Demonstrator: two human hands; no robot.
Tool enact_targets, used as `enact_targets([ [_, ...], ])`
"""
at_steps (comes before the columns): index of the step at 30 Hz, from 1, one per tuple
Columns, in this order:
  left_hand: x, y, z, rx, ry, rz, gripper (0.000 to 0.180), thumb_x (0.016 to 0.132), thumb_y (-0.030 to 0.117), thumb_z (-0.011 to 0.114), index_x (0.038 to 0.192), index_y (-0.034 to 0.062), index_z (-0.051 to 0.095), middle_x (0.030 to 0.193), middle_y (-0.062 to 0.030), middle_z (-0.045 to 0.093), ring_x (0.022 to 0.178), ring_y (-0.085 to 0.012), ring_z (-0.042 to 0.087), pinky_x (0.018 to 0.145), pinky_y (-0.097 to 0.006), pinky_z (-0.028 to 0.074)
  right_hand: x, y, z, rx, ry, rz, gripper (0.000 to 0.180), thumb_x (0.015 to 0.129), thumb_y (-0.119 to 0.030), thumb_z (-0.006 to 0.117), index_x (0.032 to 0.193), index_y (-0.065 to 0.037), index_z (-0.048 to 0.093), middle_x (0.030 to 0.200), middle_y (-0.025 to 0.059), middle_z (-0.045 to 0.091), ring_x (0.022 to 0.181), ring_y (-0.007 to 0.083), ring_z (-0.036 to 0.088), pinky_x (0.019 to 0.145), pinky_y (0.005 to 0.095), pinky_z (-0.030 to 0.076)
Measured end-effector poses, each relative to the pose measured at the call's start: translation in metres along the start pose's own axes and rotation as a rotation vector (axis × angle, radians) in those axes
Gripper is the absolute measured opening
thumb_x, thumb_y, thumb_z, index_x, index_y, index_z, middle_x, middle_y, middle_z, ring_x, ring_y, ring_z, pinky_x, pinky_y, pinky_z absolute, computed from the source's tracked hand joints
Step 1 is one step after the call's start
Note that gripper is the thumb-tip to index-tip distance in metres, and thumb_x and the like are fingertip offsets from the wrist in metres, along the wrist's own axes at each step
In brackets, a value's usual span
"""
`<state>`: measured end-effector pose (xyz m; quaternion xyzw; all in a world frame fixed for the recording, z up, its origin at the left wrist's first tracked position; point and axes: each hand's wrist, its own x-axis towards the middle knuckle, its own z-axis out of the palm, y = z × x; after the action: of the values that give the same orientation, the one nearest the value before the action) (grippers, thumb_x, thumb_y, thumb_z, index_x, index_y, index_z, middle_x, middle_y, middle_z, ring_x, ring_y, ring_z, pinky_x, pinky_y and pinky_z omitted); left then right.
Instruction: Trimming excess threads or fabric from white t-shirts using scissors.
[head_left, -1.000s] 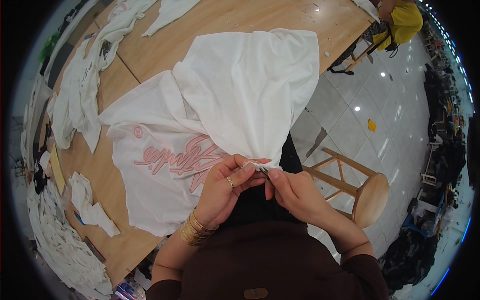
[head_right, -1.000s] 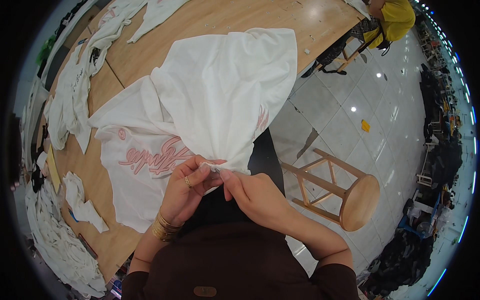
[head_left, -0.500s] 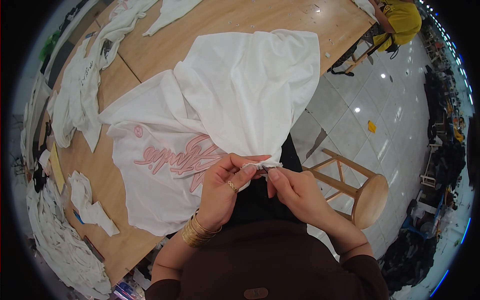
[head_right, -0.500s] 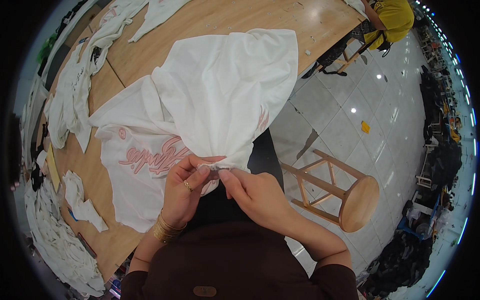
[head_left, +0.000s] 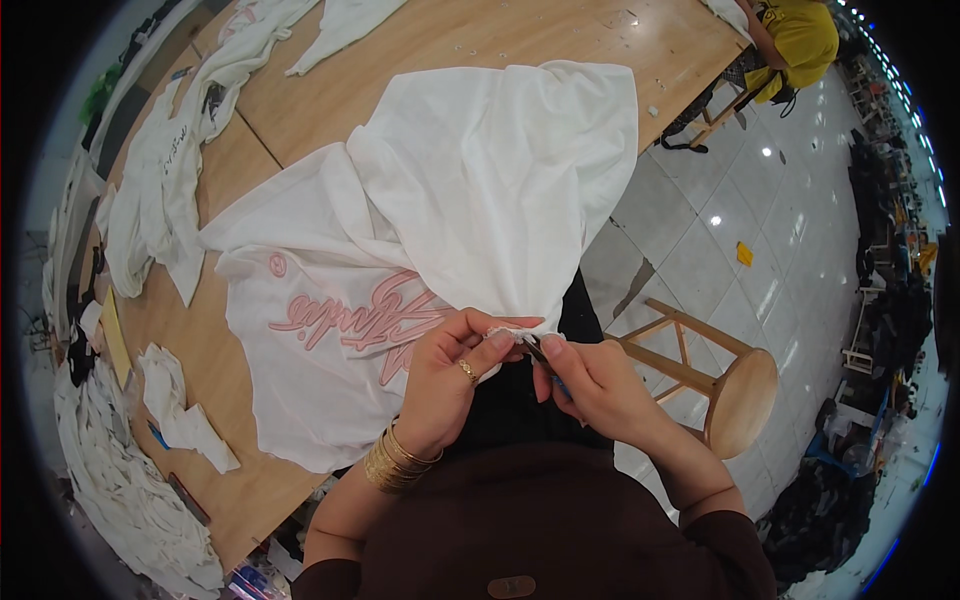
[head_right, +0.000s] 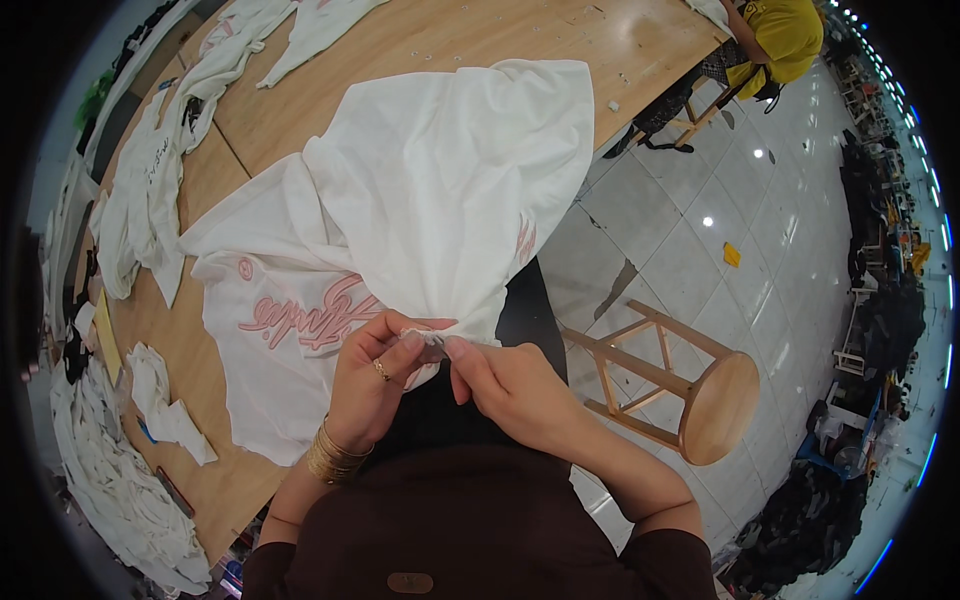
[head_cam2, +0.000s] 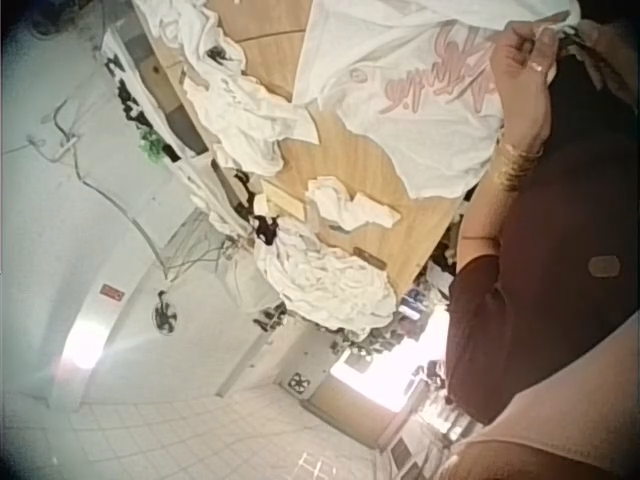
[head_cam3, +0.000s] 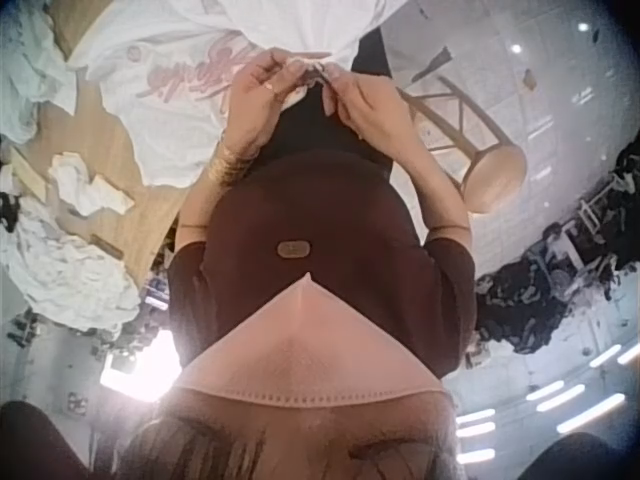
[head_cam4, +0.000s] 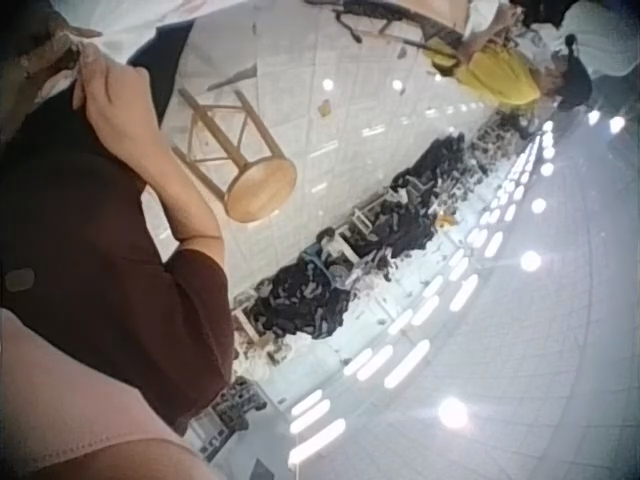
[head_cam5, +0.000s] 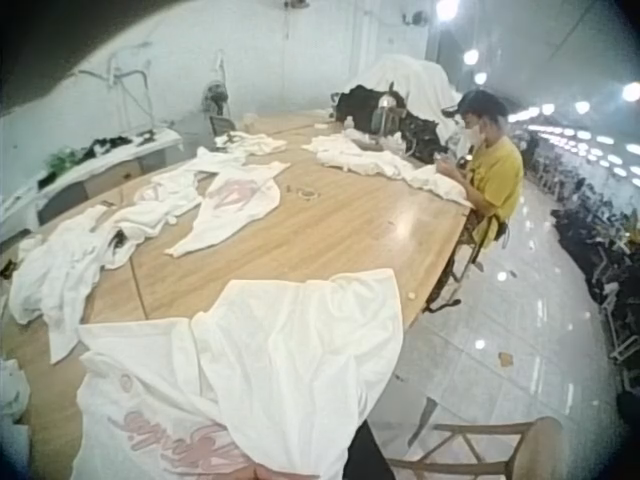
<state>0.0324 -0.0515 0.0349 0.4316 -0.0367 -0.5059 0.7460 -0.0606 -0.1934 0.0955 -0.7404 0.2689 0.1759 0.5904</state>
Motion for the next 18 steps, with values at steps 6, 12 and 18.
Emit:
enact_targets([
  [6, 0.000, 0.001, 0.004, -0.107, -0.009, -0.016, 0.010, 0.091, 0.009, 0.050, 0.092, -0.0002, 0.054, 0.113, -0.0159, 0.058, 0.094, -0.0135, 0.056, 0.085, -0.027, 0.045, 0.002, 0.007, 0.006, 0.044, 0.055, -0.041, 0.047, 0.094, -0.034, 0.038, 0.064, -0.002, 0.055, 0.047, 0.0088, 0.044, 0.044, 0.0188, 0.044, 0.047, 0.0307, 0.035],
  [12, -0.001, 0.001, 0.004, -0.101, -0.001, 0.015, 0.010, 0.090, 0.009, 0.051, 0.092, -0.0008, 0.054, 0.113, -0.0171, 0.057, 0.096, -0.0158, 0.057, 0.088, -0.030, 0.045, 0.004, 0.008, 0.008, -0.065, 0.098, -0.057, 0.045, 0.092, -0.034, 0.044, 0.063, -0.003, 0.056, 0.046, 0.0078, 0.044, 0.041, 0.0186, 0.043, 0.045, 0.0307, 0.035],
  [18, -0.002, 0.001, 0.007, -0.125, -0.033, -0.012, 0.010, 0.090, 0.009, 0.050, 0.090, 0.0002, 0.054, 0.116, -0.0171, 0.055, 0.098, -0.0157, 0.056, 0.089, -0.030, 0.044, 0.007, 0.012, 0.010, -0.064, 0.142, -0.078, 0.046, 0.092, -0.034, 0.045, 0.060, -0.002, 0.054, 0.045, 0.0052, 0.044, 0.039, 0.0149, 0.041, 0.042, 0.0297, 0.034],
])
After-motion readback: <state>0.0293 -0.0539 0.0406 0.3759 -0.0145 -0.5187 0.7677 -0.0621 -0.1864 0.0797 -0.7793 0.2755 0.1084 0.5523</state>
